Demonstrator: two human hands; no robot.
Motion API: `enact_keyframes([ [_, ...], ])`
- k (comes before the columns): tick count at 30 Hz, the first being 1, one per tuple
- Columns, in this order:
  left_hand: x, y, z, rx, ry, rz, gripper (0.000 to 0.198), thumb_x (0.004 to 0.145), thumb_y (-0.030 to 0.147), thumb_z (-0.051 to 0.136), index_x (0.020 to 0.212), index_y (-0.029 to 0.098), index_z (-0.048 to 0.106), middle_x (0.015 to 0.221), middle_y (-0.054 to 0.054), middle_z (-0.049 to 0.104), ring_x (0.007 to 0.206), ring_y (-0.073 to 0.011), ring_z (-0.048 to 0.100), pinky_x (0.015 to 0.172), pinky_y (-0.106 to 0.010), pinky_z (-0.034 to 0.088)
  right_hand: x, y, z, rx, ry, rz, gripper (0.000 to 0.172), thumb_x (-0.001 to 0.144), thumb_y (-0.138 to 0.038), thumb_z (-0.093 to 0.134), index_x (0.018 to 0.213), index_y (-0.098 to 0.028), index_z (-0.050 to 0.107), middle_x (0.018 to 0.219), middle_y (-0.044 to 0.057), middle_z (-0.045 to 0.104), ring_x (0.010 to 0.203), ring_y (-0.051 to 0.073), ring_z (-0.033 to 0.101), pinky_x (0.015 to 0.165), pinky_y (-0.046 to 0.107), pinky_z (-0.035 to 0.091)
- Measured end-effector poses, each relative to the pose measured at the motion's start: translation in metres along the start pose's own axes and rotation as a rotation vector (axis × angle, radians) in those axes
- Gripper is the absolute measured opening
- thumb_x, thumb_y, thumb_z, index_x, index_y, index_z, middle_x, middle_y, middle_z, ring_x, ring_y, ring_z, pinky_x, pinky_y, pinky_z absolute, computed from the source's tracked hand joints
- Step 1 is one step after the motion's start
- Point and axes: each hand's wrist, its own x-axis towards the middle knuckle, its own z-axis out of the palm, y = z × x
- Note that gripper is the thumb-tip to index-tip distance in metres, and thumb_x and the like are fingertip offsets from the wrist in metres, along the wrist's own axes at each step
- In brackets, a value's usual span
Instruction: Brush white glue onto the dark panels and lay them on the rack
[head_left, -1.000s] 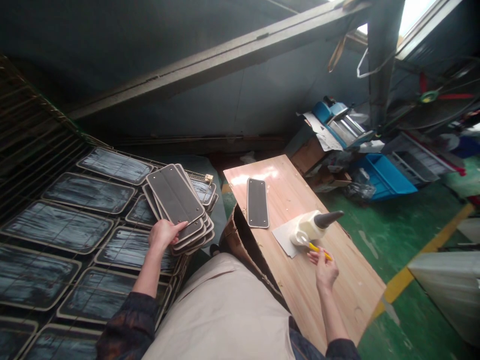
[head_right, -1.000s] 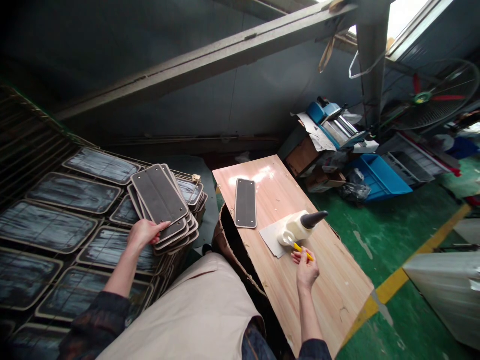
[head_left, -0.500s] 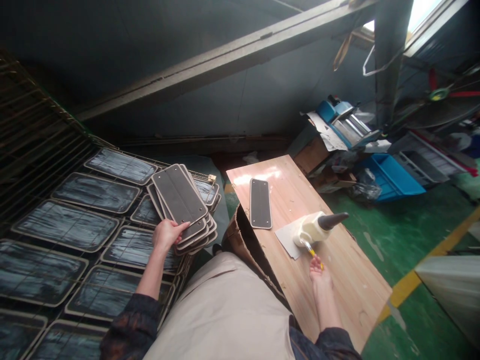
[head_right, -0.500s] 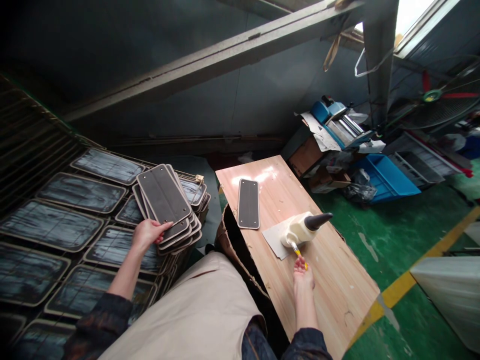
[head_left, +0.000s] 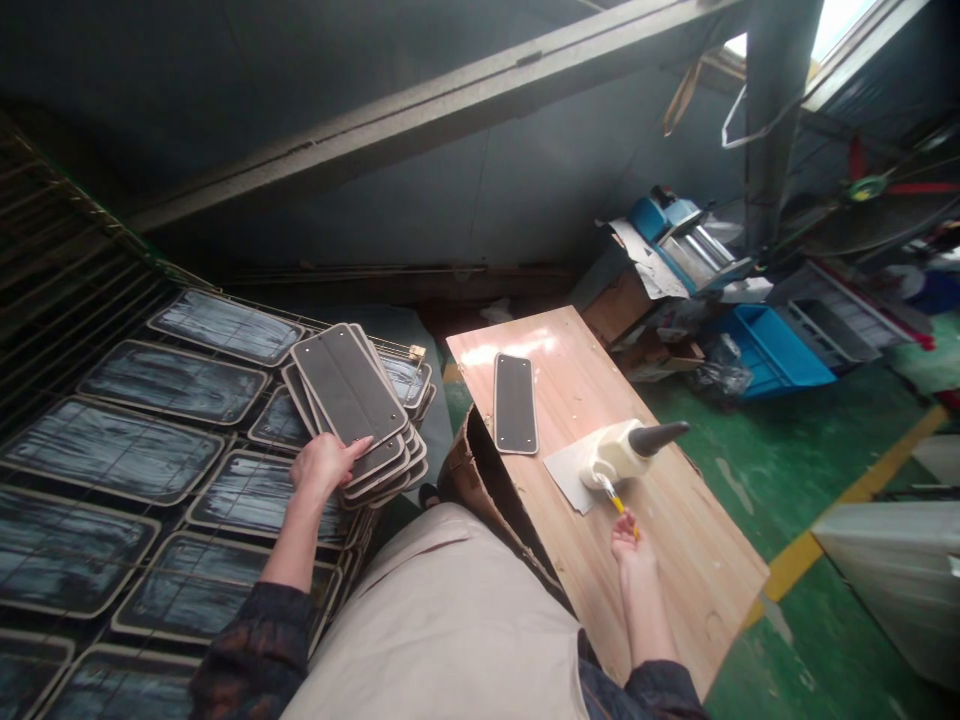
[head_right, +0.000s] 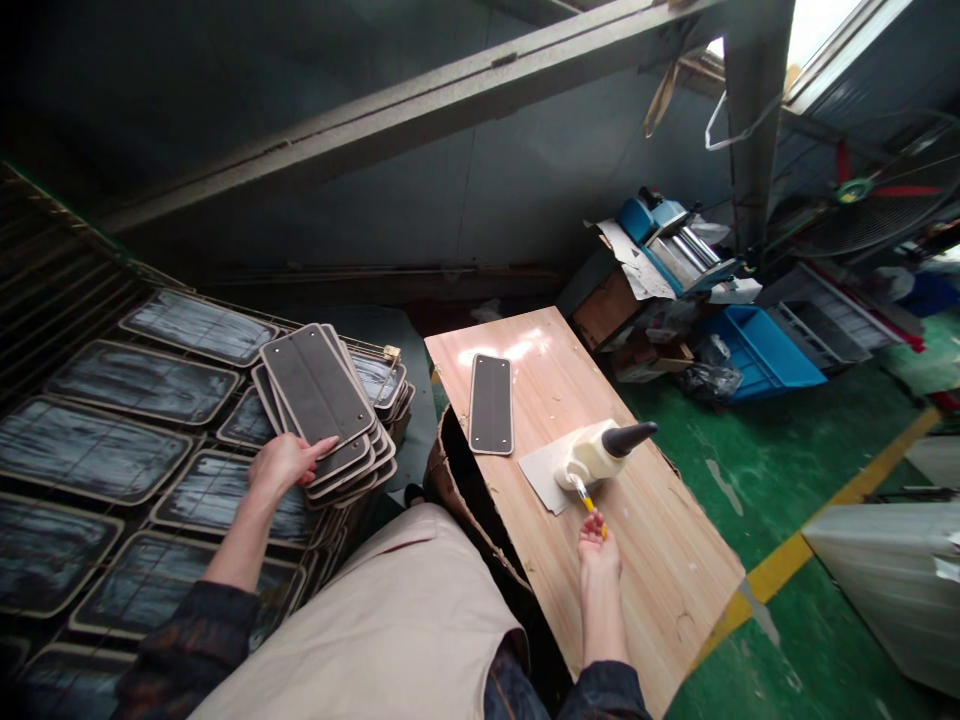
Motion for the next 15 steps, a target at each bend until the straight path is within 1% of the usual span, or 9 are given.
enact_keyframes([
  [5, 0.004, 0.002, 0.001, 0.034, -0.008, 0.012, 0.058, 0.061, 0.076, 0.051, 0.048, 0.02, 0.056, 0.052, -0.008, 0.065, 0.054, -0.024, 0.062, 0.053, -0.03, 0.037, -0.018, 0.001, 0.002, -0.024, 0.144, -0.053, 0.014, 0.078, -0.015, 0.041, 0.066, -0.02, 0.047, 0.053, -0.002, 0.058, 0.042, 0.012, 0.058, 0.044, 0.025, 0.051],
  [8, 0.005, 0.002, 0.0, 0.042, -0.008, 0.019, 0.057, 0.061, 0.075, 0.051, 0.049, 0.02, 0.056, 0.053, -0.008, 0.065, 0.056, -0.0246, 0.062, 0.053, -0.029, 0.036, -0.032, -0.005, 0.003, -0.052, 0.189, -0.149, 0.007, 0.081, -0.024, 0.048, 0.075, -0.019, 0.049, 0.058, -0.001, 0.062, 0.05, 0.014, 0.063, 0.05, 0.025, 0.053],
  [9, 0.004, 0.002, -0.001, 0.047, -0.004, 0.021, 0.057, 0.062, 0.075, 0.051, 0.05, 0.02, 0.056, 0.053, -0.008, 0.065, 0.056, -0.0247, 0.062, 0.053, -0.029, 0.036, -0.037, -0.007, 0.005, -0.057, 0.199, -0.181, 0.009, 0.08, -0.028, 0.052, 0.08, -0.019, 0.05, 0.06, -0.001, 0.063, 0.053, 0.014, 0.065, 0.052, 0.026, 0.054],
  [10, 0.003, 0.003, -0.001, 0.052, -0.003, 0.021, 0.056, 0.062, 0.074, 0.051, 0.05, 0.02, 0.056, 0.053, -0.009, 0.065, 0.057, -0.0248, 0.062, 0.053, -0.03, 0.036, -0.041, -0.01, 0.008, -0.076, 0.195, -0.216, 0.017, 0.078, -0.032, 0.057, 0.085, -0.019, 0.051, 0.062, -0.001, 0.064, 0.055, 0.015, 0.066, 0.054, 0.026, 0.054],
  [12, 0.001, 0.005, -0.003, 0.064, -0.006, 0.021, 0.055, 0.063, 0.074, 0.052, 0.051, 0.02, 0.056, 0.053, -0.009, 0.064, 0.057, -0.0253, 0.062, 0.054, -0.03, 0.036, -0.048, -0.014, 0.014, -0.203, 0.13, -0.319, 0.035, 0.074, -0.041, 0.064, 0.097, -0.018, 0.052, 0.066, 0.0, 0.066, 0.058, 0.016, 0.066, 0.057, 0.028, 0.054],
  [13, 0.0, 0.005, -0.004, 0.069, -0.011, 0.021, 0.055, 0.062, 0.074, 0.052, 0.052, 0.02, 0.056, 0.053, -0.009, 0.064, 0.058, -0.0257, 0.062, 0.054, -0.03, 0.037, -0.052, -0.015, 0.018, -0.321, 0.077, -0.392, 0.041, 0.073, -0.046, 0.064, 0.101, -0.017, 0.054, 0.068, 0.001, 0.066, 0.059, 0.017, 0.066, 0.058, 0.029, 0.053],
  [15, -0.001, 0.007, -0.005, 0.081, -0.017, 0.022, 0.056, 0.062, 0.075, 0.051, 0.053, 0.02, 0.056, 0.053, -0.009, 0.064, 0.06, -0.0266, 0.063, 0.055, -0.03, 0.037, -0.058, -0.016, 0.023, -0.658, -0.038, -0.582, 0.047, 0.077, -0.053, 0.058, 0.105, -0.016, 0.058, 0.076, 0.005, 0.068, 0.066, 0.018, 0.066, 0.062, 0.03, 0.052],
])
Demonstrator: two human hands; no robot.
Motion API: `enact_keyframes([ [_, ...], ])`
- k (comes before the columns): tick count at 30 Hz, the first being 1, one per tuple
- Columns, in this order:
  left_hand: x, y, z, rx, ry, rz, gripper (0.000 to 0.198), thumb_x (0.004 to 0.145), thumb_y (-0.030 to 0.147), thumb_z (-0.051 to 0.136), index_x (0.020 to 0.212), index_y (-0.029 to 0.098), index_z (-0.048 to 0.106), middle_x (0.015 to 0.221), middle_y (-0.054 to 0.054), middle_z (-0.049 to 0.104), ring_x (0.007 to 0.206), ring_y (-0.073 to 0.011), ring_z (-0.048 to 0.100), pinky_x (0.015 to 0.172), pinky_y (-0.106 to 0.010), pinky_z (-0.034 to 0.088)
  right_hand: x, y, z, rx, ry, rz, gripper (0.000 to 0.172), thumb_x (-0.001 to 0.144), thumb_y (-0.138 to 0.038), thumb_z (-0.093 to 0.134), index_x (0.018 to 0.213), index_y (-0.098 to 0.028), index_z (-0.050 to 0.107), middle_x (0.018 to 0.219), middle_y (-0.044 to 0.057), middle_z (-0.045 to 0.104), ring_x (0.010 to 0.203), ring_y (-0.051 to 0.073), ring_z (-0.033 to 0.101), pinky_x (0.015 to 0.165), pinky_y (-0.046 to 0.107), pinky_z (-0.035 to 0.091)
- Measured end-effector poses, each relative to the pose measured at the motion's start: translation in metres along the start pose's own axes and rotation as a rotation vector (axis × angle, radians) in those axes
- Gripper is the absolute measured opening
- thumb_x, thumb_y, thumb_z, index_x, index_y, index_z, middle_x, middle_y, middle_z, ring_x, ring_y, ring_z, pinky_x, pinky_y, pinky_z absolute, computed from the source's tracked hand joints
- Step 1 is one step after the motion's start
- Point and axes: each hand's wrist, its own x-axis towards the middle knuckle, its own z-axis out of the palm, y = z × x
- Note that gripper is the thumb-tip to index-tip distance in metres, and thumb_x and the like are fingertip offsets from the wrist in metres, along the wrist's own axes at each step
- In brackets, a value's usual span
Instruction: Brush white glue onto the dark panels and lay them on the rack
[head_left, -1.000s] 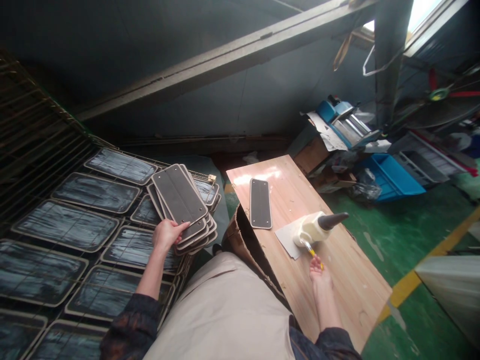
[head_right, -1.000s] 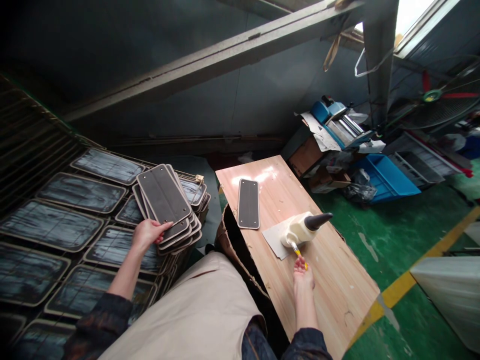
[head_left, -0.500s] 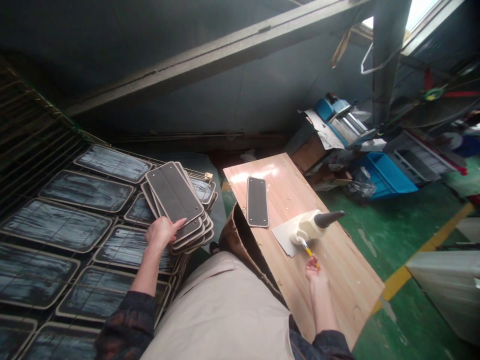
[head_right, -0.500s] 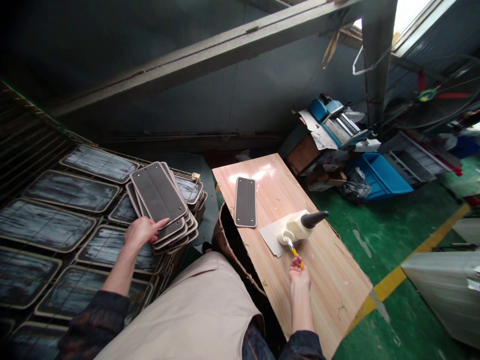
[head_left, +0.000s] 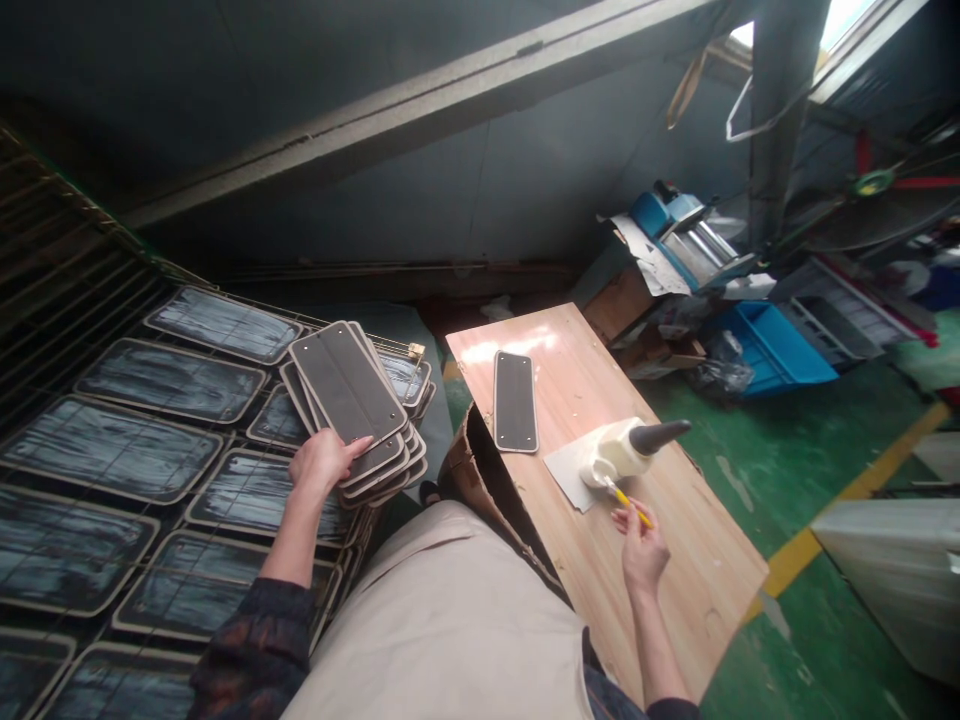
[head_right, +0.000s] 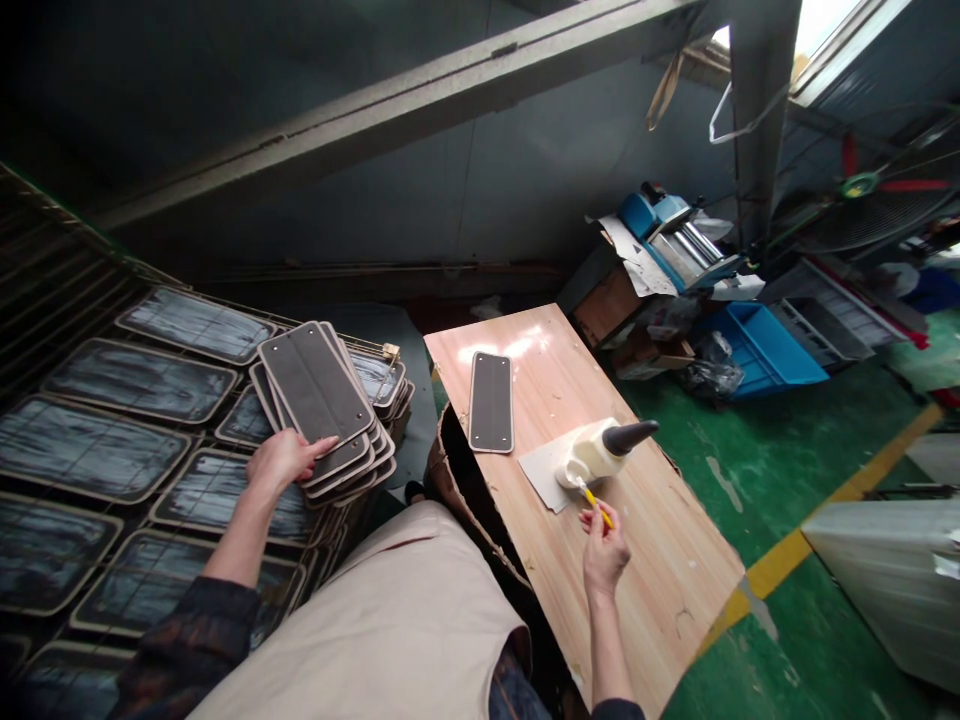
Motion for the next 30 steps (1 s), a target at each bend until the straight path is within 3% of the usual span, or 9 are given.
enact_keyframes([
  [3, -0.002, 0.002, -0.001, 0.021, 0.009, -0.018, 0.054, 0.063, 0.074, 0.051, 0.061, 0.02, 0.058, 0.053, -0.007, 0.065, 0.064, -0.027, 0.064, 0.057, -0.03, 0.038, -0.007, -0.001, 0.004, -0.455, -0.132, -0.301, 0.043, 0.085, -0.051, 0.045, 0.103, -0.018, 0.065, 0.09, 0.009, 0.069, 0.076, 0.019, 0.065, 0.064, 0.027, 0.047],
  [7, -0.004, 0.002, -0.002, 0.027, 0.014, -0.035, 0.051, 0.065, 0.071, 0.051, 0.069, 0.02, 0.057, 0.053, -0.004, 0.065, 0.063, -0.0245, 0.064, 0.057, -0.029, 0.037, -0.014, 0.009, 0.005, -0.742, -0.219, -0.455, 0.039, 0.091, -0.038, 0.035, 0.105, -0.021, 0.066, 0.1, 0.008, 0.067, 0.072, 0.017, 0.063, 0.051, 0.023, 0.038],
  [12, -0.003, 0.0, -0.001, 0.024, 0.024, -0.031, 0.052, 0.065, 0.071, 0.052, 0.073, 0.02, 0.056, 0.054, -0.003, 0.065, 0.064, -0.0242, 0.065, 0.056, -0.029, 0.037, -0.022, 0.006, -0.002, -0.831, -0.332, -0.547, 0.034, 0.088, -0.026, 0.037, 0.102, -0.025, 0.067, 0.099, 0.004, 0.068, 0.071, 0.014, 0.063, 0.045, 0.021, 0.034],
  [15, 0.0, -0.002, 0.002, 0.011, 0.038, -0.028, 0.053, 0.066, 0.071, 0.052, 0.078, 0.02, 0.057, 0.055, -0.003, 0.065, 0.065, -0.0245, 0.065, 0.055, -0.029, 0.036, -0.024, -0.011, -0.006, -0.803, -0.335, -0.552, 0.035, 0.09, -0.032, 0.036, 0.102, -0.024, 0.068, 0.1, 0.004, 0.069, 0.068, 0.015, 0.064, 0.045, 0.021, 0.036],
  [18, -0.001, -0.001, 0.003, 0.013, 0.064, -0.02, 0.052, 0.068, 0.069, 0.052, 0.081, 0.02, 0.058, 0.058, -0.005, 0.066, 0.067, -0.0248, 0.066, 0.057, -0.028, 0.037, -0.021, -0.036, 0.002, -0.667, -0.287, -0.536, 0.038, 0.09, -0.044, 0.039, 0.104, -0.022, 0.067, 0.102, 0.007, 0.069, 0.074, 0.019, 0.066, 0.054, 0.024, 0.044],
  [21, -0.008, 0.002, 0.001, 0.03, 0.119, -0.024, 0.05, 0.07, 0.064, 0.055, 0.087, 0.018, 0.059, 0.07, -0.009, 0.07, 0.075, -0.0252, 0.066, 0.06, -0.028, 0.039, -0.017, -0.067, 0.03, -0.405, -0.264, -0.463, 0.04, 0.086, -0.049, 0.049, 0.109, -0.019, 0.065, 0.102, 0.008, 0.069, 0.086, 0.022, 0.066, 0.07, 0.029, 0.05],
  [25, -0.016, 0.007, -0.002, 0.017, 0.192, -0.049, 0.05, 0.071, 0.059, 0.06, 0.093, 0.015, 0.058, 0.087, -0.015, 0.07, 0.086, -0.0255, 0.065, 0.065, -0.027, 0.04, -0.021, -0.112, 0.099, -0.004, -0.353, -0.378, 0.04, 0.086, -0.042, 0.054, 0.117, -0.016, 0.06, 0.092, 0.008, 0.069, 0.08, 0.021, 0.066, 0.079, 0.038, 0.053],
  [27, -0.017, 0.008, -0.001, -0.012, 0.208, -0.069, 0.049, 0.07, 0.058, 0.062, 0.093, 0.015, 0.059, 0.091, -0.015, 0.069, 0.088, -0.0258, 0.065, 0.066, -0.027, 0.04, -0.028, -0.134, 0.14, 0.123, -0.431, -0.426, 0.037, 0.087, -0.036, 0.053, 0.118, -0.017, 0.059, 0.092, 0.007, 0.069, 0.079, 0.02, 0.066, 0.08, 0.039, 0.054],
  [30, -0.015, 0.005, 0.003, -0.088, 0.224, -0.11, 0.048, 0.067, 0.058, 0.065, 0.091, 0.016, 0.059, 0.093, -0.014, 0.069, 0.089, -0.0255, 0.065, 0.065, -0.027, 0.04, -0.041, -0.162, 0.205, 0.235, -0.642, -0.623, 0.032, 0.09, -0.026, 0.047, 0.12, -0.022, 0.057, 0.101, 0.007, 0.066, 0.089, 0.019, 0.065, 0.081, 0.037, 0.054],
])
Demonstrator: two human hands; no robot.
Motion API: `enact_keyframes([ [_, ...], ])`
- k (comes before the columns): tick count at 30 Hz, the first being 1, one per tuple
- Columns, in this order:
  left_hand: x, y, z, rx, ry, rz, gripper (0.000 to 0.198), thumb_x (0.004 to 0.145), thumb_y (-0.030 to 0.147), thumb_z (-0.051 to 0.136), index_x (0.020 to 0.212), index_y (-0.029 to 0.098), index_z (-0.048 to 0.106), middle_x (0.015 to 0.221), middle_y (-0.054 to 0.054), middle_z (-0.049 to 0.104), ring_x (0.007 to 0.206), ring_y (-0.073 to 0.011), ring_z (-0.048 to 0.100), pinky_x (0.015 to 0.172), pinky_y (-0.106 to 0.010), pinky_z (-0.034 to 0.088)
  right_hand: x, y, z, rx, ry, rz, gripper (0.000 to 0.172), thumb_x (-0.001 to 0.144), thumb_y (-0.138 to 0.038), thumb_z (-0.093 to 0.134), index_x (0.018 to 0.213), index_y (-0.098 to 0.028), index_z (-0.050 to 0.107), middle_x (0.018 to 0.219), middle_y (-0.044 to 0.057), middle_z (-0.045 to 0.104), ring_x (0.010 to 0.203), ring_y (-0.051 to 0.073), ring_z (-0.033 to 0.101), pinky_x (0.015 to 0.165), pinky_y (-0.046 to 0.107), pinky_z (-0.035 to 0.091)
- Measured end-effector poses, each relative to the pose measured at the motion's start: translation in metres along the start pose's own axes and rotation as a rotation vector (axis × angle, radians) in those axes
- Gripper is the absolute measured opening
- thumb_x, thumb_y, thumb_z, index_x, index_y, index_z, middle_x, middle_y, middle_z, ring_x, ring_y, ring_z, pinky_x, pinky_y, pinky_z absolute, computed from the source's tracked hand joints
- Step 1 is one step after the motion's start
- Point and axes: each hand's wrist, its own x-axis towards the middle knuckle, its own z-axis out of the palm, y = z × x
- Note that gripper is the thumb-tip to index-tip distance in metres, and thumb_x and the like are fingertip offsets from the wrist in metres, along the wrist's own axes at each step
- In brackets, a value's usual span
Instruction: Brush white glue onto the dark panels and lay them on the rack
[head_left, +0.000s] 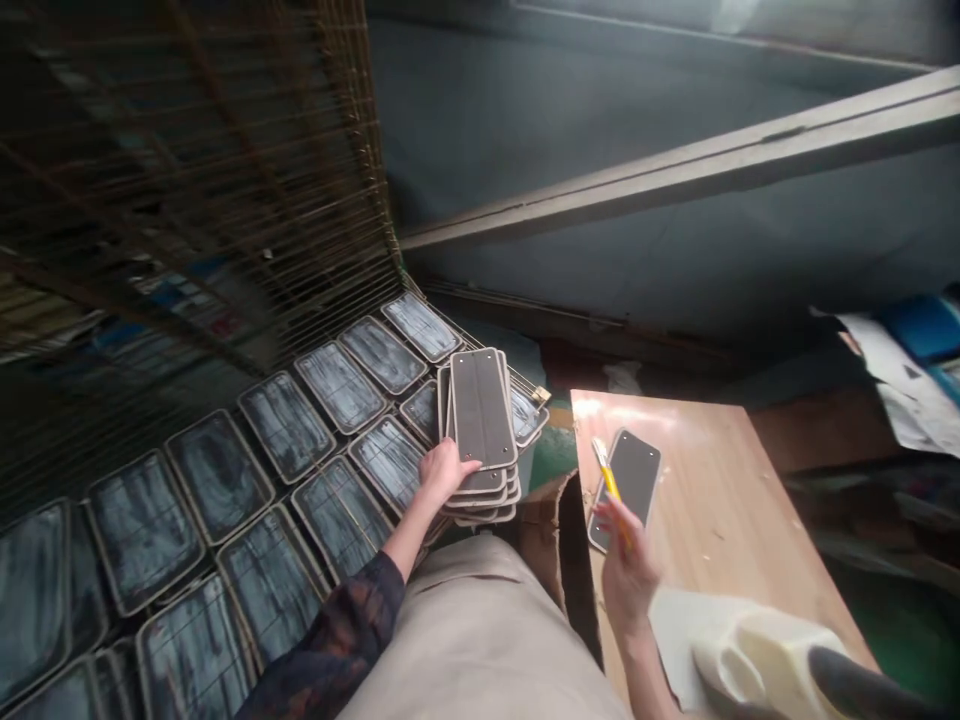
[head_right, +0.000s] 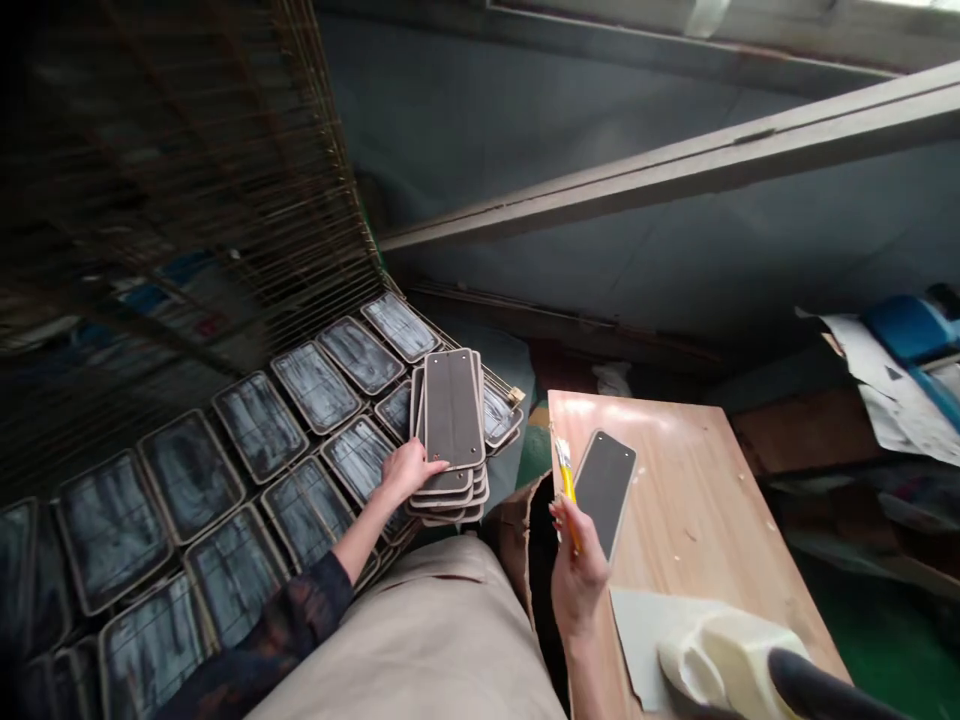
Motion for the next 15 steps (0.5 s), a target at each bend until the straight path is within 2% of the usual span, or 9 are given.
enact_keyframes([
  [4, 0.005, -0.006, 0.009, -0.161, -0.016, -0.092, 0.046, 0.062, 0.057, 0.069, 0.085, 0.018, 0.06, 0.078, -0.007, 0.069, 0.076, -0.0216, 0.066, 0.06, -0.025, 0.038, 0.043, 0.005, 0.075, -0.067, -0.263, -0.252, 0.039, 0.091, -0.015, 0.036, 0.123, -0.026, 0.056, 0.118, 0.007, 0.06, 0.106, 0.018, 0.059, 0.088, 0.033, 0.05],
  [8, 0.008, -0.009, 0.017, -0.329, -0.129, -0.189, 0.039, 0.063, 0.054, 0.069, 0.079, 0.019, 0.06, 0.057, 0.001, 0.063, 0.054, -0.0156, 0.061, 0.055, -0.024, 0.036, 0.064, 0.014, 0.129, -0.091, -0.321, -0.327, 0.042, 0.091, -0.013, 0.036, 0.127, -0.025, 0.053, 0.118, 0.007, 0.059, 0.105, 0.017, 0.06, 0.087, 0.029, 0.05],
  [11, 0.008, -0.009, 0.021, -0.316, -0.015, -0.213, 0.043, 0.057, 0.05, 0.074, 0.083, 0.019, 0.058, 0.071, -0.001, 0.066, 0.064, -0.0166, 0.063, 0.057, -0.024, 0.038, 0.064, 0.022, 0.147, -0.064, -0.334, -0.321, 0.044, 0.091, -0.012, 0.035, 0.129, -0.025, 0.051, 0.12, 0.008, 0.058, 0.106, 0.017, 0.059, 0.089, 0.03, 0.049],
  [13, 0.007, -0.009, 0.023, -0.287, 0.096, -0.208, 0.049, 0.055, 0.047, 0.076, 0.09, 0.019, 0.056, 0.083, -0.004, 0.067, 0.074, -0.0181, 0.063, 0.06, -0.024, 0.038, 0.062, 0.026, 0.149, -0.058, -0.362, -0.319, 0.046, 0.09, -0.011, 0.033, 0.13, -0.025, 0.05, 0.123, 0.008, 0.056, 0.109, 0.017, 0.057, 0.091, 0.03, 0.048],
  [15, 0.007, -0.008, 0.025, -0.293, 0.138, -0.196, 0.051, 0.055, 0.045, 0.077, 0.093, 0.019, 0.054, 0.087, -0.005, 0.066, 0.077, -0.0181, 0.063, 0.061, -0.024, 0.039, 0.06, 0.028, 0.149, -0.05, -0.398, -0.318, 0.047, 0.09, -0.009, 0.033, 0.131, -0.025, 0.049, 0.123, 0.008, 0.056, 0.111, 0.016, 0.057, 0.092, 0.029, 0.047],
])
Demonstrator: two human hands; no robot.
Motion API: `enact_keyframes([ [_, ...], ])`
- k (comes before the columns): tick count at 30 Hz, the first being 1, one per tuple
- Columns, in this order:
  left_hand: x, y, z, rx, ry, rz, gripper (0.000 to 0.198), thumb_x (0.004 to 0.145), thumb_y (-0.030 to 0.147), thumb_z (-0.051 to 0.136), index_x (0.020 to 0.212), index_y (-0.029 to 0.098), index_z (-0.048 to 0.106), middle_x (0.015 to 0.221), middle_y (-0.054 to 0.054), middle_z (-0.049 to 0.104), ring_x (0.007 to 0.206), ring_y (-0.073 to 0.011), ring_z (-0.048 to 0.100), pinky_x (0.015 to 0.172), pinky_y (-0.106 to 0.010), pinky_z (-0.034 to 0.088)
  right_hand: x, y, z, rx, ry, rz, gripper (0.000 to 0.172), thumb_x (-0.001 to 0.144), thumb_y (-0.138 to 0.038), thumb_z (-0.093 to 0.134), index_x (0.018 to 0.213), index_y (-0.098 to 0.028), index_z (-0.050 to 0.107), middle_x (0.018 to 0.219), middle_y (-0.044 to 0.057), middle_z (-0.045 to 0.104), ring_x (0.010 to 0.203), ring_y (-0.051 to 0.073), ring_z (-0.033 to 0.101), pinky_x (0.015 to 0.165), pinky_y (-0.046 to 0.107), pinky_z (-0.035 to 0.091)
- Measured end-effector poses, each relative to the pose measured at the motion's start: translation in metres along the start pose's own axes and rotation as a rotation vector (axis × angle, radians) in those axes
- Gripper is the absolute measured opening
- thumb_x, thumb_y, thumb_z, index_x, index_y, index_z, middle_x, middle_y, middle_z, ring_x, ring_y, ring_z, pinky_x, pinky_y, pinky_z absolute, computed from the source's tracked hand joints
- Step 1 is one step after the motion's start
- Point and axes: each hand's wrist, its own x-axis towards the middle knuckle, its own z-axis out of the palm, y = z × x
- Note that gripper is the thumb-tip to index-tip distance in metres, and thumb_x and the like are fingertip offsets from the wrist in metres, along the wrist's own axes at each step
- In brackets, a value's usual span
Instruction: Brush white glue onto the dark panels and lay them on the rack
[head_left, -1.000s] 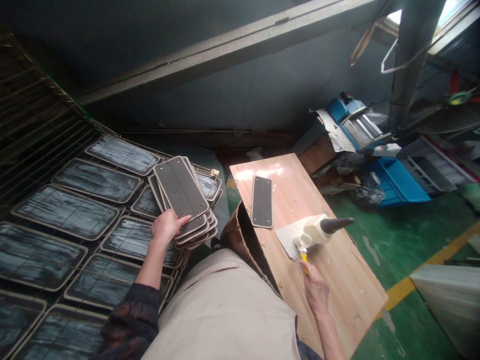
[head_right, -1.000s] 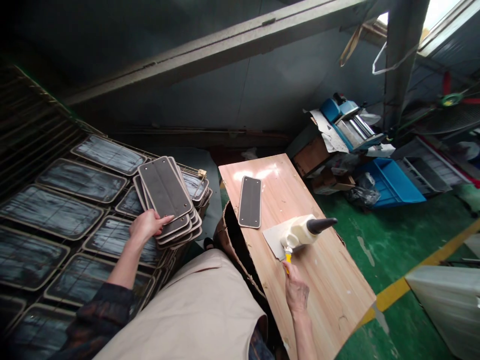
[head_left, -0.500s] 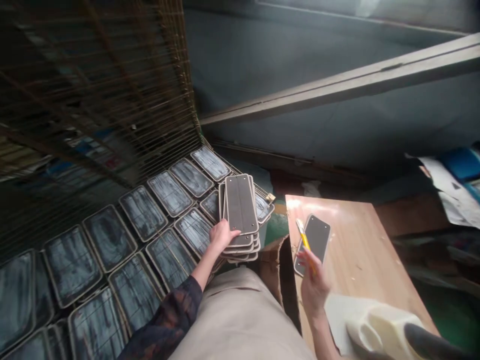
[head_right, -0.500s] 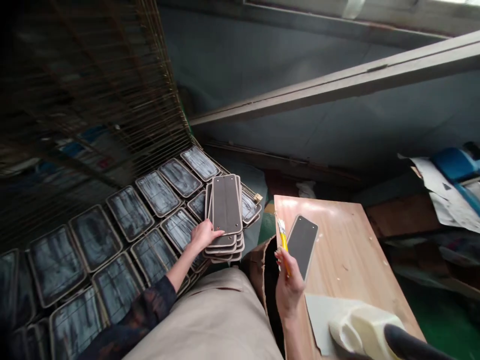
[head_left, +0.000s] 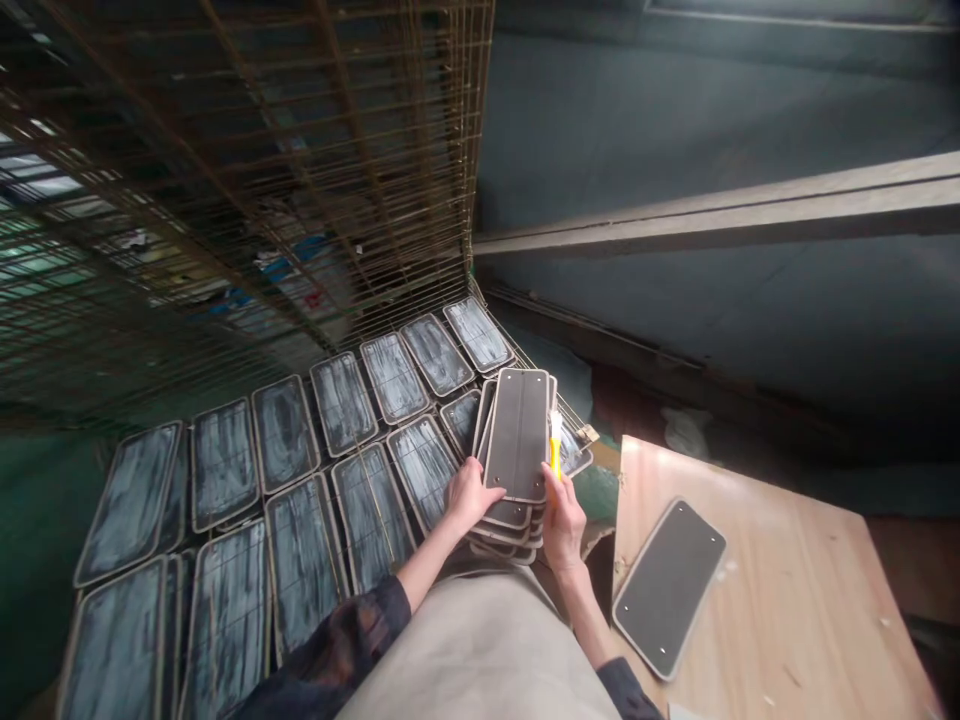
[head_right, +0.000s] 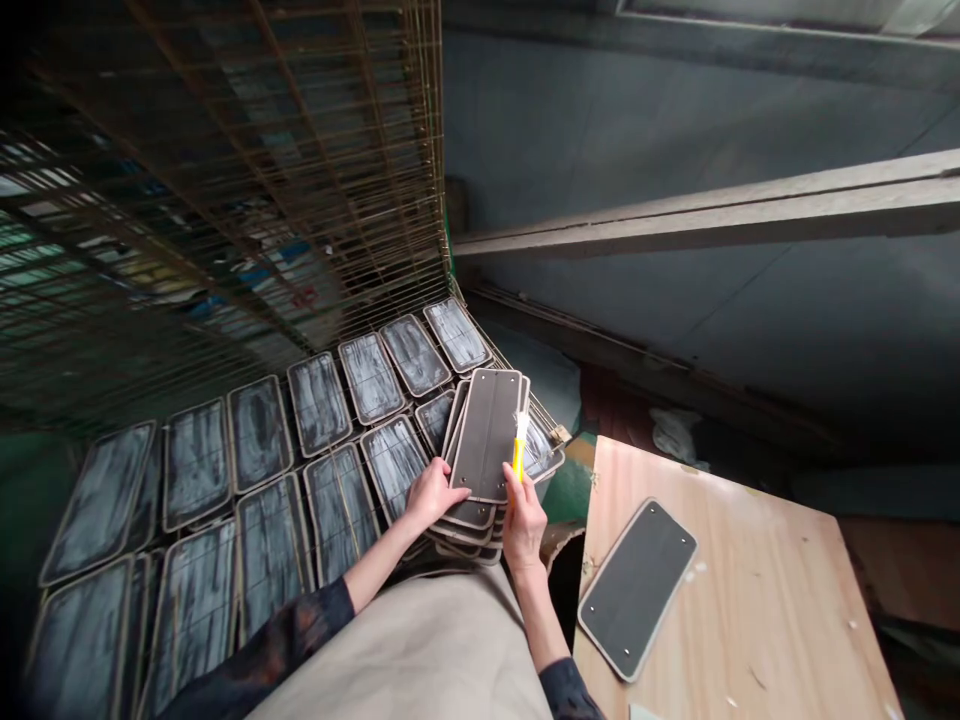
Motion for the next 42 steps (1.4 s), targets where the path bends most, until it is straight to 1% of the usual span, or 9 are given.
enact_keyframes([
  [3, 0.002, -0.001, 0.003, -0.092, -0.011, -0.032, 0.044, 0.058, 0.042, 0.076, 0.088, 0.018, 0.056, 0.079, -0.003, 0.064, 0.072, -0.0159, 0.062, 0.06, -0.023, 0.039, -0.002, 0.0, -0.001, 0.029, -0.023, 0.003, 0.046, 0.09, -0.011, 0.033, 0.131, -0.025, 0.049, 0.123, 0.008, 0.055, 0.109, 0.016, 0.058, 0.091, 0.029, 0.048],
  [6, 0.007, -0.003, 0.005, -0.296, -0.112, -0.099, 0.029, 0.064, 0.039, 0.072, 0.075, 0.017, 0.057, 0.064, 0.0, 0.061, 0.059, -0.0129, 0.059, 0.055, -0.022, 0.039, -0.003, -0.001, -0.003, 0.052, -0.023, 0.006, 0.044, 0.091, -0.013, 0.034, 0.131, -0.026, 0.049, 0.123, 0.007, 0.055, 0.107, 0.016, 0.059, 0.09, 0.029, 0.049],
  [9, 0.01, -0.004, 0.007, -0.466, -0.187, -0.096, 0.027, 0.068, 0.039, 0.07, 0.073, 0.016, 0.057, 0.061, 0.001, 0.06, 0.052, -0.0115, 0.056, 0.051, -0.022, 0.039, -0.003, 0.0, -0.005, 0.072, 0.01, 0.018, 0.043, 0.092, -0.014, 0.034, 0.129, -0.026, 0.05, 0.122, 0.007, 0.055, 0.11, 0.017, 0.057, 0.094, 0.033, 0.047],
  [15, 0.008, -0.002, 0.006, -0.248, 0.031, -0.016, 0.046, 0.059, 0.041, 0.076, 0.092, 0.017, 0.054, 0.079, -0.001, 0.062, 0.066, -0.0136, 0.059, 0.057, -0.023, 0.042, -0.007, 0.004, -0.008, 0.119, 0.026, 0.046, 0.04, 0.092, -0.015, 0.034, 0.126, -0.025, 0.053, 0.123, 0.008, 0.054, 0.114, 0.02, 0.055, 0.097, 0.037, 0.045],
  [23, 0.013, 0.005, 0.008, -0.404, -0.126, -0.141, 0.022, 0.069, 0.036, 0.069, 0.068, 0.015, 0.062, 0.059, 0.0, 0.061, 0.05, -0.0109, 0.055, 0.05, -0.022, 0.039, -0.014, 0.007, 0.0, 0.126, 0.002, 0.057, 0.043, 0.092, -0.015, 0.032, 0.13, -0.025, 0.049, 0.126, 0.007, 0.053, 0.117, 0.02, 0.052, 0.099, 0.04, 0.044],
  [28, 0.011, 0.004, 0.005, -0.414, -0.079, -0.145, 0.027, 0.073, 0.039, 0.066, 0.086, 0.016, 0.059, 0.062, 0.001, 0.063, 0.047, -0.0093, 0.056, 0.048, -0.019, 0.039, -0.013, 0.008, 0.001, 0.15, 0.028, 0.071, 0.039, 0.093, -0.018, 0.035, 0.128, -0.024, 0.051, 0.124, 0.008, 0.055, 0.116, 0.02, 0.052, 0.099, 0.042, 0.043],
  [32, 0.01, 0.008, 0.003, -0.443, -0.176, -0.082, 0.028, 0.073, 0.034, 0.067, 0.091, 0.016, 0.055, 0.056, 0.003, 0.061, 0.044, -0.0087, 0.055, 0.046, -0.018, 0.038, -0.012, 0.007, 0.001, 0.167, 0.041, 0.074, 0.037, 0.093, -0.02, 0.035, 0.127, -0.022, 0.051, 0.12, 0.009, 0.057, 0.115, 0.021, 0.053, 0.099, 0.044, 0.043],
  [37, 0.011, 0.017, 0.002, -0.722, -0.297, -0.214, 0.036, 0.07, 0.031, 0.071, 0.095, 0.014, 0.051, 0.053, 0.005, 0.057, 0.037, -0.0064, 0.049, 0.039, -0.016, 0.034, -0.013, 0.006, 0.001, 0.174, 0.039, 0.047, 0.036, 0.093, -0.018, 0.035, 0.125, -0.023, 0.052, 0.119, 0.008, 0.058, 0.115, 0.02, 0.053, 0.1, 0.044, 0.042],
  [42, 0.008, 0.006, -0.012, -1.038, -0.492, -0.021, 0.036, 0.069, 0.031, 0.07, 0.096, 0.016, 0.052, 0.063, 0.003, 0.059, 0.044, -0.0057, 0.053, 0.041, -0.015, 0.037, -0.008, 0.005, -0.01, 0.175, 0.126, 0.062, 0.036, 0.093, -0.017, 0.037, 0.125, -0.023, 0.052, 0.121, 0.008, 0.056, 0.115, 0.022, 0.052, 0.098, 0.047, 0.044],
])
